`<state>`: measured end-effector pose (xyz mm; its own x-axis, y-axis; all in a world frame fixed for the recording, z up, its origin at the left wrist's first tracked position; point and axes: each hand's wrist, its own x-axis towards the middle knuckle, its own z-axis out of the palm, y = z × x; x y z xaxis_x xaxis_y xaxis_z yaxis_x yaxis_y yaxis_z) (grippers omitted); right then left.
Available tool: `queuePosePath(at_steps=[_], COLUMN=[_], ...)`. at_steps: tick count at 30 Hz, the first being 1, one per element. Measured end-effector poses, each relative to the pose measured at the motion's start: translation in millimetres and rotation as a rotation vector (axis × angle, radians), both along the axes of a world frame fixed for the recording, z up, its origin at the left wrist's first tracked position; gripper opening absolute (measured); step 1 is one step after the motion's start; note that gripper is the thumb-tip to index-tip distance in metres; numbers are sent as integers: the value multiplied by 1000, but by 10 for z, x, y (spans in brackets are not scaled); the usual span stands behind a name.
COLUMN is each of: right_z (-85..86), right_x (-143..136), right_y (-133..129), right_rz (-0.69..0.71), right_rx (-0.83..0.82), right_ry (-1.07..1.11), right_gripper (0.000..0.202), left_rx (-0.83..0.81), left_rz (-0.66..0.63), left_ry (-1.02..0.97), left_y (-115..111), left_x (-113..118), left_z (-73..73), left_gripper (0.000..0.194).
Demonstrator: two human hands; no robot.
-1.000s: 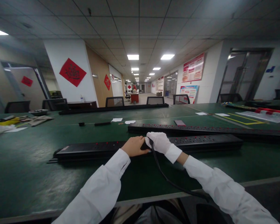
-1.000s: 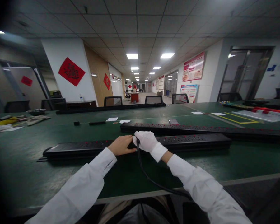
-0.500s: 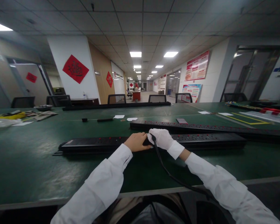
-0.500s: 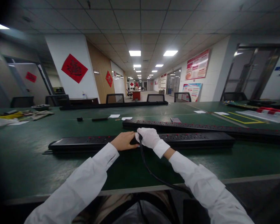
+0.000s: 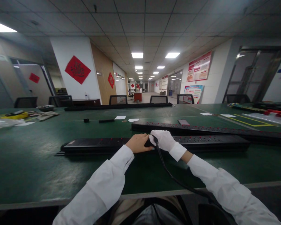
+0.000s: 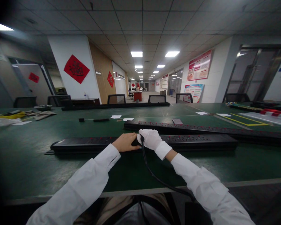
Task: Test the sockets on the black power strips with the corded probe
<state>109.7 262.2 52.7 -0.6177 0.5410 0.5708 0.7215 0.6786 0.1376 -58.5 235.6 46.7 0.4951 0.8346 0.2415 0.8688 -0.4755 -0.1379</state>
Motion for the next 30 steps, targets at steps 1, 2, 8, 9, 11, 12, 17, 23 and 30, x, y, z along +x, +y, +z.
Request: queuePosePath(at_steps=[1,2,8,9,11,12,17,23,30], right_z=[5,9,18,17,15,14,15,14,15], right_x=[1,2,-6,-8,-8,-7,1,2,-5], right_y=[-3,-7,-8,-7,-5,-6,-6,4,-3], right_rz=[2,5,-31,-33,-30,-29,-24,-14,-25], right_rx=[-3,-9,-36,-33,-31,-31,-30,-39,-46], right_ry=[-1,-5,-19,-18,-19,-19,-13,-13,-7], right_gripper=[32,31,31,31,32,32,32,30,32], left_rx=[4,7,-6,-9,-12,-12,-24,-3,-30], left_rz=[-3,-7,-13,-8,1,2,-1,-5,15], left_ry=[0,0,-15,-16,-14,-14,-26,-18,-8], left_y=[1,2,10,10,9,8,6,-1,0], left_x=[0,0,-4,-3,1,3,6,6,14], left_z=[0,-1,-7,-7,-3,-1,1,3,16], left_gripper=[52,52,52,52,52,52,51,51,51])
